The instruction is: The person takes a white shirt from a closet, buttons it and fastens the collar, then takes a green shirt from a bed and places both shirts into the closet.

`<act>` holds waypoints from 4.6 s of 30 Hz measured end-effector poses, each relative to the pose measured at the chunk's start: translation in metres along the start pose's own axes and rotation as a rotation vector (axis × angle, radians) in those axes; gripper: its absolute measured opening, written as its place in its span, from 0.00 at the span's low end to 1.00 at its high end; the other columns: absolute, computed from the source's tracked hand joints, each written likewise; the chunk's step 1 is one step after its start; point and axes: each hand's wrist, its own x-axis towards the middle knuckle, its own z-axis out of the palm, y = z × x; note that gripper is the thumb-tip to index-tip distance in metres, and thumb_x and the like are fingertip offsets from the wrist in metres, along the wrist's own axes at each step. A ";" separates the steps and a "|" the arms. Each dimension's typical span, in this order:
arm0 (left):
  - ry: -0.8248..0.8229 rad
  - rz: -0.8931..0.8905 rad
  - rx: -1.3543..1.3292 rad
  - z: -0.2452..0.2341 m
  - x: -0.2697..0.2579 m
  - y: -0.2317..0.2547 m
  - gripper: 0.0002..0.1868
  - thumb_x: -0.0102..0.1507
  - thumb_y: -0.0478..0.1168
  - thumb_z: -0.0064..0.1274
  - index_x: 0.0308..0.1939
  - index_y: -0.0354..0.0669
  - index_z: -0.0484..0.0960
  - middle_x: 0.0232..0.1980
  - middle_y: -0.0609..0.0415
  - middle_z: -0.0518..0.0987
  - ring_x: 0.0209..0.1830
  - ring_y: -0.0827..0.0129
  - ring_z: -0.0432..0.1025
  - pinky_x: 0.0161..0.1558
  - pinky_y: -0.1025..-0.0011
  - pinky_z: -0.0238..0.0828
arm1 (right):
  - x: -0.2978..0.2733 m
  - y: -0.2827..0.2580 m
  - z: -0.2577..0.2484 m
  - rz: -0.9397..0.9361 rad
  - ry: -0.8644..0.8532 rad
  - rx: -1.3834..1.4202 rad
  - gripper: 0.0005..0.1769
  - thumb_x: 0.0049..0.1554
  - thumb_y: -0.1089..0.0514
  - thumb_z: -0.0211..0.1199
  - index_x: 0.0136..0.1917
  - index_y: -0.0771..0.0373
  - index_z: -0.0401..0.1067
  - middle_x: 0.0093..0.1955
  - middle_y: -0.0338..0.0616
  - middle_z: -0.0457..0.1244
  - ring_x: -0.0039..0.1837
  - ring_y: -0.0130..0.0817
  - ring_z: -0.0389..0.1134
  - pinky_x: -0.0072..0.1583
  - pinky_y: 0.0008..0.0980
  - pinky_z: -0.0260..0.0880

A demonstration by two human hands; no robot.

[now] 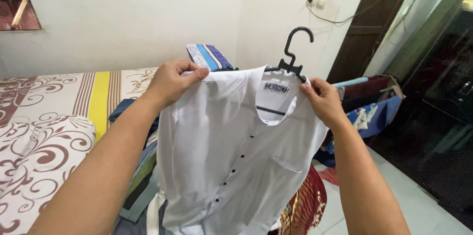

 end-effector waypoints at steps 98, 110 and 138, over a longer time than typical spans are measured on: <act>0.379 0.519 0.363 0.141 -0.142 0.131 0.16 0.72 0.51 0.59 0.38 0.44 0.80 0.36 0.52 0.81 0.39 0.49 0.74 0.40 0.51 0.65 | -0.249 -0.023 -0.227 0.026 0.293 -0.403 0.19 0.61 0.55 0.66 0.64 0.63 0.74 0.61 0.49 0.63 0.59 0.40 0.70 0.60 0.36 0.70; 0.356 0.581 0.334 0.143 -0.152 0.140 0.15 0.72 0.51 0.56 0.39 0.44 0.80 0.39 0.52 0.81 0.41 0.50 0.73 0.44 0.52 0.64 | -0.229 -0.085 -0.186 -0.106 0.204 -0.450 0.18 0.63 0.48 0.65 0.61 0.59 0.75 0.53 0.46 0.69 0.54 0.38 0.69 0.56 0.37 0.68; 0.166 0.606 0.196 0.150 -0.152 0.152 0.08 0.65 0.42 0.58 0.44 0.42 0.85 0.44 0.47 0.82 0.47 0.49 0.75 0.46 0.55 0.70 | -0.218 -0.095 -0.155 -0.075 0.240 -0.265 0.12 0.64 0.51 0.64 0.56 0.58 0.78 0.39 0.38 0.69 0.41 0.21 0.64 0.46 0.27 0.67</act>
